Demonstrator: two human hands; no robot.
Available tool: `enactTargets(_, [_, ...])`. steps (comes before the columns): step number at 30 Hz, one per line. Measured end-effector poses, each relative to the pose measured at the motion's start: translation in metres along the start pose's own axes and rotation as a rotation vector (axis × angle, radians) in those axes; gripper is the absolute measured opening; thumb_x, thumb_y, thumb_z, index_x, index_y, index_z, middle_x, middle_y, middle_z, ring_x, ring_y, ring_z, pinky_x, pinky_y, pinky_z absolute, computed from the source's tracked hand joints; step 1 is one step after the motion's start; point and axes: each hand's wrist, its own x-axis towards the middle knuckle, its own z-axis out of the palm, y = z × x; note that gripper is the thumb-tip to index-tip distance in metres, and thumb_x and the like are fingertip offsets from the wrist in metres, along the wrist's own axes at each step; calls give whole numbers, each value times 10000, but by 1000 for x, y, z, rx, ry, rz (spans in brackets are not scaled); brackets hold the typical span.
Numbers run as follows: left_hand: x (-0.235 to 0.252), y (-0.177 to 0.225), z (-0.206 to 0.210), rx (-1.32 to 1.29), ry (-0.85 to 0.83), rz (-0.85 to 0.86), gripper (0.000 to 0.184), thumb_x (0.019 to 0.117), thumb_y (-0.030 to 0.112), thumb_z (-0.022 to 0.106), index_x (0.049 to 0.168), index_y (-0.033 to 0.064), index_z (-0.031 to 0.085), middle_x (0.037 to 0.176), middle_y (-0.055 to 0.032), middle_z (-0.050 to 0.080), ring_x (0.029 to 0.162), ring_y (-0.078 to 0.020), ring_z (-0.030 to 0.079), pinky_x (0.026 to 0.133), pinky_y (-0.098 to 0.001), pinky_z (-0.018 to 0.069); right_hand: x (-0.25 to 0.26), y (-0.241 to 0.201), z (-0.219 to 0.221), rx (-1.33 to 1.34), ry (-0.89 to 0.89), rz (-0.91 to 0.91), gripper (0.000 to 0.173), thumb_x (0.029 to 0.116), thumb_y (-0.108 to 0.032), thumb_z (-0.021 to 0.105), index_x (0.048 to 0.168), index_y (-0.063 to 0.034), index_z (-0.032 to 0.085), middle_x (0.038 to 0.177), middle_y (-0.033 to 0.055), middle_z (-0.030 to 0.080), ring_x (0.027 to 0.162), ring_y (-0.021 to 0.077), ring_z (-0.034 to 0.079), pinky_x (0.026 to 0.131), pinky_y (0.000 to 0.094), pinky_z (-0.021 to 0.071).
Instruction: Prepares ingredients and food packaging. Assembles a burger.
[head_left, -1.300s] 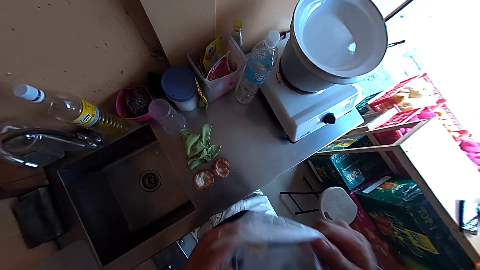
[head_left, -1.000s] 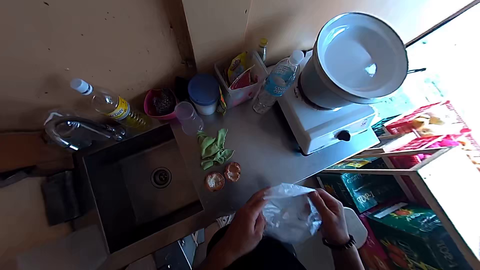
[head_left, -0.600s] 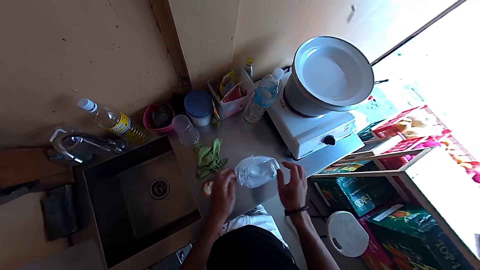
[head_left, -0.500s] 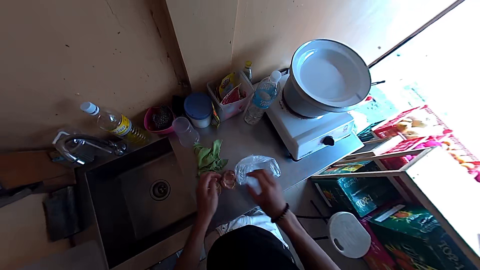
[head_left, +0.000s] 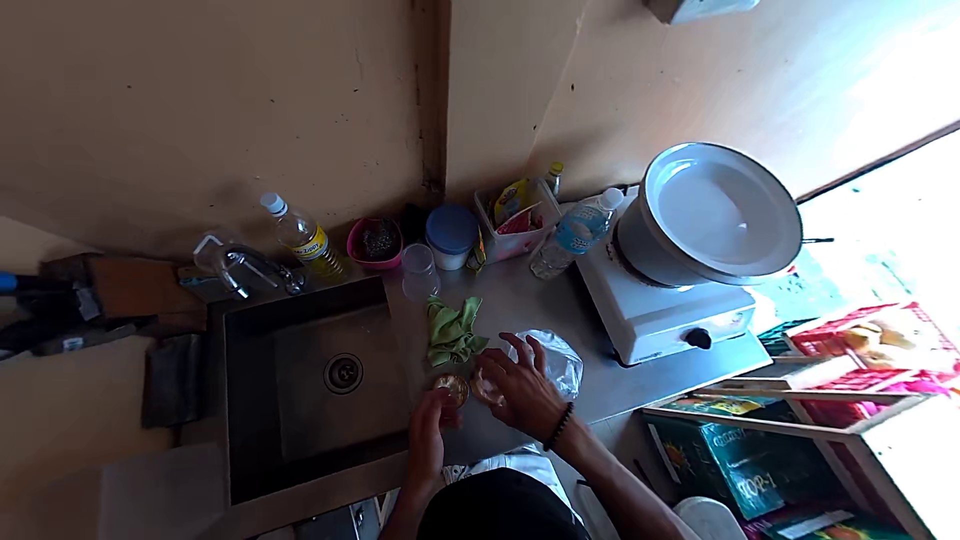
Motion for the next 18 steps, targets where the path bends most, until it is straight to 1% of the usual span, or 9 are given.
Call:
enactTargets(3, [7,19,19,-312,-207,-272,639,1090,417,64,1439,-6,392,1211,-154,654,991,-234,693,821,-400,588,-7,-12,-26,-24,8,-261,810,641,-115,878,1399,-223,611,1416,2,636,1431,415,432,1128,693,308])
enactTargets(4, [10,24,24,-406,-235,-354,694,1078,502,28,1448,34,382,1212,-156,650,994,-255,690,811,-412,590,-7,-14,-33,-25,-29,-292,882,646,-82,873,1453,-251,559,1490,-9,579,1459,417,397,1135,693,303])
enactTargets(6, [15,29,32,-543,-189,-441,681,1082,551,108,1387,56,464,1164,-179,675,965,-298,704,785,-442,604,-9,-11,-44,47,-58,-261,936,691,-146,880,1527,-270,477,1607,31,446,1492,446,331,1137,706,292])
enactTargets(7, [17,27,36,-601,-158,-425,630,1098,513,160,1348,51,508,1151,-184,684,964,-306,711,787,-444,611,-12,-6,-46,132,-18,-205,870,743,-219,864,1524,-242,482,1605,69,441,1482,437,349,1137,689,312])
enactTargets(9, [18,22,42,-709,-115,-325,542,1116,424,197,1268,48,557,1150,-184,692,1004,-317,712,837,-463,611,-21,2,-45,342,131,-1,667,861,-326,772,1456,-119,556,1455,134,564,1351,329,514,1099,535,448])
enactTargets(10, [19,22,45,-742,-87,-273,510,1120,399,210,1259,45,550,1162,-189,681,1024,-321,705,861,-469,605,-26,3,-41,430,187,129,544,934,-349,700,1398,-82,600,1329,140,629,1208,258,612,996,438,538])
enactTargets(12, [19,21,50,-783,-32,-196,479,1121,383,230,1242,41,543,1178,-188,675,1083,-294,683,931,-432,574,-34,-3,-24,633,208,304,391,1043,-323,518,1263,-38,672,1078,124,694,890,175,688,751,347,591])
enactTargets(15, [20,20,62,-717,-15,-104,493,1118,384,199,1215,51,550,1176,-145,678,1096,-235,668,948,-389,556,-38,-13,-1,1063,86,401,443,1114,-318,364,1347,-34,611,1054,90,728,804,162,732,687,349,637])
enactTargets(18, [20,6,64,-579,-109,73,434,1098,341,250,1178,79,586,1221,-93,652,1170,-195,623,1001,-380,529,-34,-15,8,1212,140,422,425,1119,-297,368,1344,-38,617,1033,85,740,771,167,741,670,347,651])
